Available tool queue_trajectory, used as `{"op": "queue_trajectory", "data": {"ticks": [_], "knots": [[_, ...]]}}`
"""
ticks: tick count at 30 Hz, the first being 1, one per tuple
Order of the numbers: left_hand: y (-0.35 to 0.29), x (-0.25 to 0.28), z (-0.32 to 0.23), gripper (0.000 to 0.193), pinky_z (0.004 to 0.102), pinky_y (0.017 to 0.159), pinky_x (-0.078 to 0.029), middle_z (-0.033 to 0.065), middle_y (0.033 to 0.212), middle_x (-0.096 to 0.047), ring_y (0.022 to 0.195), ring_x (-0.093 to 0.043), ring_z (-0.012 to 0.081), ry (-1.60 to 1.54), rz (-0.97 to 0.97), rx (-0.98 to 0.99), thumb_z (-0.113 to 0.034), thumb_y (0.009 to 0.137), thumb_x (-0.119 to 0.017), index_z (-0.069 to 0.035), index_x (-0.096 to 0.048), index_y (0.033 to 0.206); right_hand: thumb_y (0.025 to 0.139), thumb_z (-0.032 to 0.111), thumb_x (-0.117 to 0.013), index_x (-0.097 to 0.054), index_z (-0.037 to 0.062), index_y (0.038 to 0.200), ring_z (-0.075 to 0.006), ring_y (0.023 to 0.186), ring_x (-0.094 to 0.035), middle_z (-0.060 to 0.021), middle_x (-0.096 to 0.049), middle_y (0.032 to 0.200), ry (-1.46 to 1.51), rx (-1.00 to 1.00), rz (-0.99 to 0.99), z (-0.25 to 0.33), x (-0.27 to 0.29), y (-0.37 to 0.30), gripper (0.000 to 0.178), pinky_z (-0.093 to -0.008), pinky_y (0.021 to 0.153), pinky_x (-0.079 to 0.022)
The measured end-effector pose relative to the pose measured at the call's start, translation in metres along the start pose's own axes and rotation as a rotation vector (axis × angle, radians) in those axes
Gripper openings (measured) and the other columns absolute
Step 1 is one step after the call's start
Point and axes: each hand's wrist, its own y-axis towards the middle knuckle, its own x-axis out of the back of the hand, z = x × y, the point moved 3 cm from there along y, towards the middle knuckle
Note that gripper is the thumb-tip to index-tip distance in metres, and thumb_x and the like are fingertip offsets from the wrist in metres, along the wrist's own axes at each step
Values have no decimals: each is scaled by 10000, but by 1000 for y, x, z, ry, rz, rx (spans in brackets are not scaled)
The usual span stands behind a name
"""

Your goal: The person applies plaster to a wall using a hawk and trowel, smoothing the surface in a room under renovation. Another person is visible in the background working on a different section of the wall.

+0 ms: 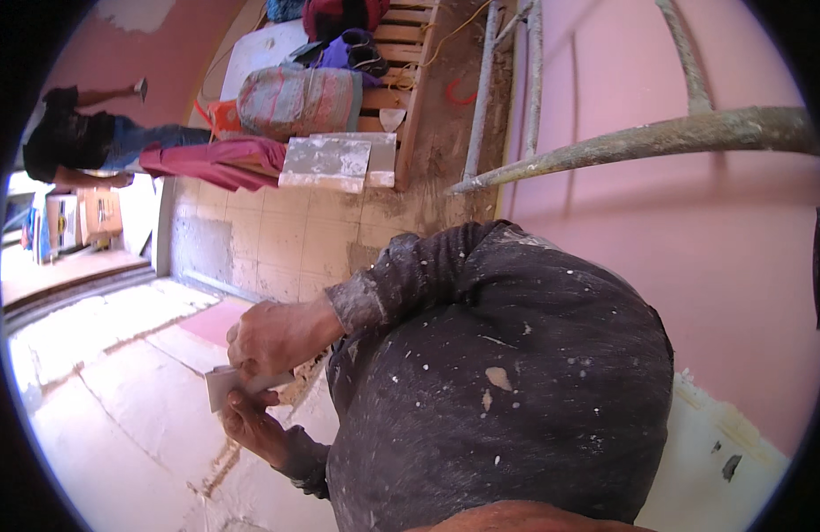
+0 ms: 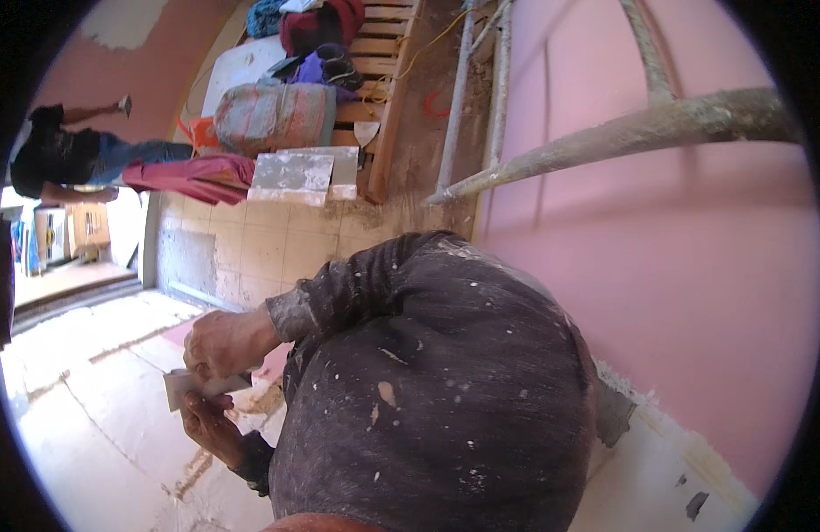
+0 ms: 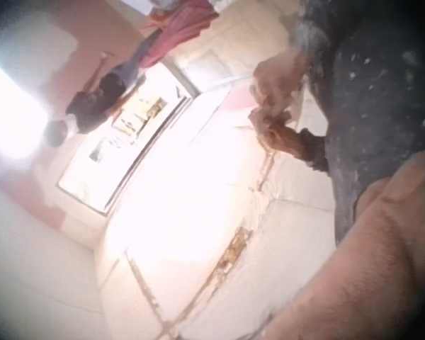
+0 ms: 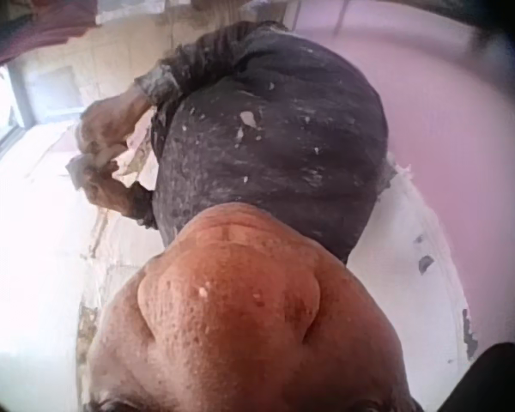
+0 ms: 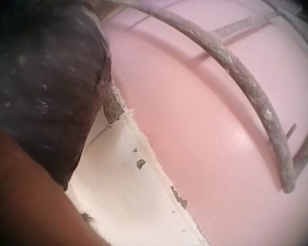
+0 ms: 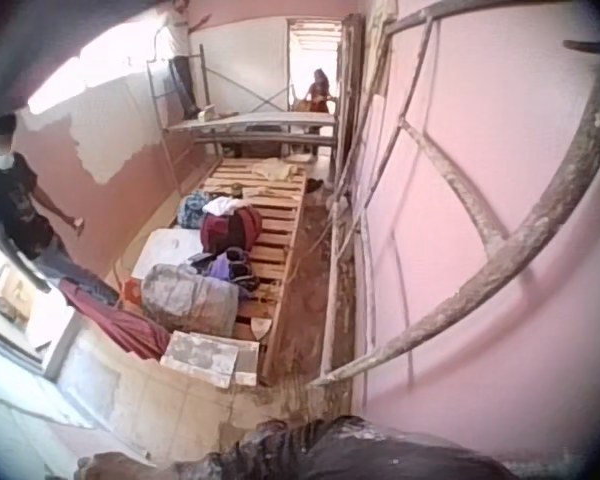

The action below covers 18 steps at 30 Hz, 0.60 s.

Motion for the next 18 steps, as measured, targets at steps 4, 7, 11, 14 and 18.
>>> {"op": "queue_trajectory", "data": {"ticks": [4, 7, 11, 14, 18], "knots": [[-14, 7, 1, 256, 270, 558, -456, 55, 749, -623, 617, -571, 115, 55, 42, 14, -182, 1004, -580, 59, -637, 1069, 835, 164, -641, -674, 56, 885, -284, 789, -638, -115, -636, 818, 113, 173, -27, 1, -1, -15, 124, -401, 658, -527], [-37, 15, -7, 217, 277, 623, -495, 67, 800, -661, 675, -605, 133, 9, 60, 153, -123, 985, -607, 71, -671, 1060, 855, 115, -640, -656, 57, 1010, -276, 783, -633, -104, -616, 864, 121, 41, 71, 14, -7, -26, 167, -392, 669, -533], [-78, 30, 20, 145, 262, 663, -503, 64, 822, -678, 701, -620, 137, -128, -32, 267, -32, 954, -627, 68, -698, 1031, 864, 90, -679, -680, 38, 1027, -284, 785, -644, -109, -616, 876, 235, 31, 202, 27, -18, -30, 171, -386, 676, -533], [-103, 29, 23, 136, 253, 649, -498, 51, 791, -671, 693, -616, 126, -162, -128, 197, 45, 918, -605, 44, -712, 1003, 862, 87, -699, -686, 29, 1024, -292, 809, -657, -130, -632, 902, 320, 22, 326, 22, -36, -34, 173, -381, 682, -535], [-119, 31, 21, 189, 261, 599, -484, 51, 736, -665, 652, -612, 116, 7, -186, 180, 74, 860, -579, 23, -719, 976, 871, 104, -702, -688, 24, 1043, -312, 810, -670, -151, -651, 893, 413, -86, 548, 25, -42, -29, 191, -385, 700, -542]]}}
